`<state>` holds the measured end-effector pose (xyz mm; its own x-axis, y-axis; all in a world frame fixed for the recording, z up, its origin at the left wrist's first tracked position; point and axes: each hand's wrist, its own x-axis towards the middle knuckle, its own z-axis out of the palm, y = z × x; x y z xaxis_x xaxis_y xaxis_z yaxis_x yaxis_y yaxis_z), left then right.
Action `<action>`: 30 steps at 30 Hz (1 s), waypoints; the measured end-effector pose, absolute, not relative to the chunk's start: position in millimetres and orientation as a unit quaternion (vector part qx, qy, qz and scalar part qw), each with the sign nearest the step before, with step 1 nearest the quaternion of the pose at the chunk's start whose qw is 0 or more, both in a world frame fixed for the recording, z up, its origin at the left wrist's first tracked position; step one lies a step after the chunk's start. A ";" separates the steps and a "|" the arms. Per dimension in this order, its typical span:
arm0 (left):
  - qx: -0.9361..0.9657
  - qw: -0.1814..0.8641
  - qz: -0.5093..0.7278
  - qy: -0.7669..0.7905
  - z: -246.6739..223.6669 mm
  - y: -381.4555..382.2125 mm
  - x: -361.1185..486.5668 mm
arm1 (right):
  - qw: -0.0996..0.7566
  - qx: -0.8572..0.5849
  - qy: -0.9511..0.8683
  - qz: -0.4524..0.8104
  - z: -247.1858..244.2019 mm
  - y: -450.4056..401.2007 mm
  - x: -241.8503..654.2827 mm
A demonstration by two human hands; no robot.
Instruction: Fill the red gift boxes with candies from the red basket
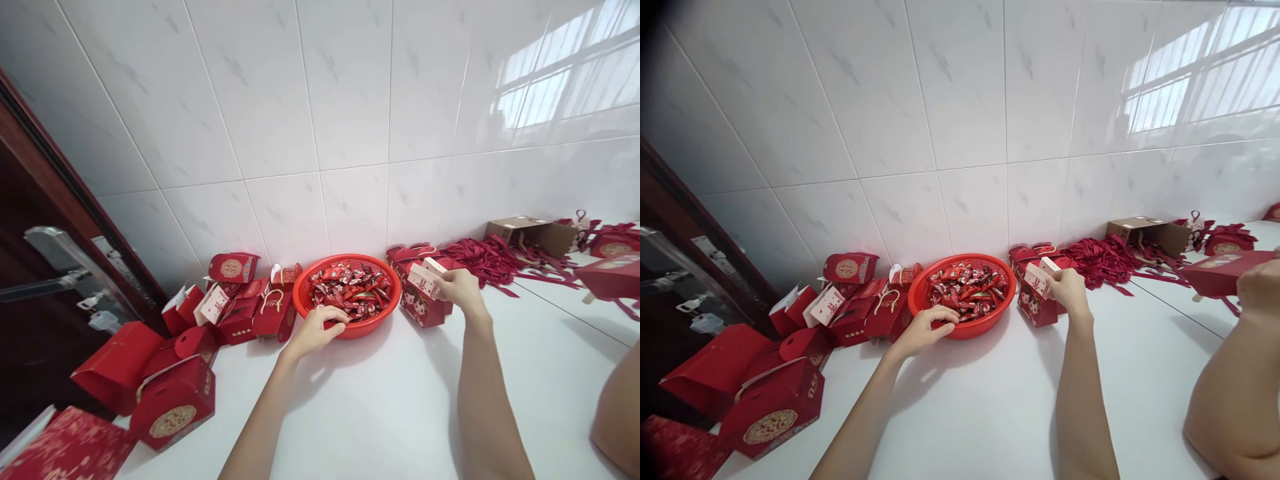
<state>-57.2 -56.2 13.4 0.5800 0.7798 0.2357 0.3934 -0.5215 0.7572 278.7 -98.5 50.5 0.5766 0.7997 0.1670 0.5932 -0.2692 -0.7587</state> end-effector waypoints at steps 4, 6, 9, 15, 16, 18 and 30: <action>0.825 0.330 0.286 0.359 14.4 -57.8 -59.5 | 0.440 -0.801 -0.399 0.073 30.2 -75.3 278.0; 0.826 0.327 0.286 0.359 14.4 -58.0 -59.5 | 0.440 -0.812 -0.379 0.059 23.5 -70.6 281.9; 0.830 0.322 0.282 0.358 14.5 -58.2 -58.6 | 0.444 -0.827 -0.343 0.041 17.6 -67.8 290.3; 0.835 0.305 0.272 0.367 15.5 -59.2 -56.7 | 0.442 -0.849 -0.288 0.025 13.6 -68.5 300.6; 0.837 0.303 0.272 0.366 15.6 -59.5 -56.6 | 0.441 -0.850 -0.287 0.025 13.1 -68.9 300.9; 0.838 0.300 0.272 0.366 15.6 -59.9 -56.4 | 0.445 -0.846 -0.293 0.022 11.6 -69.3 300.8; 0.839 0.290 0.269 0.373 16.3 -62.2 -55.4 | 0.480 -0.830 -0.284 0.015 27.2 -76.2 288.2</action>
<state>-55.4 -62.2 16.3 0.5762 0.7829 0.2347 0.4705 -0.5525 0.6880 288.2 -76.2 27.2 0.8384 0.4856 0.2476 0.4570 -0.3785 -0.8049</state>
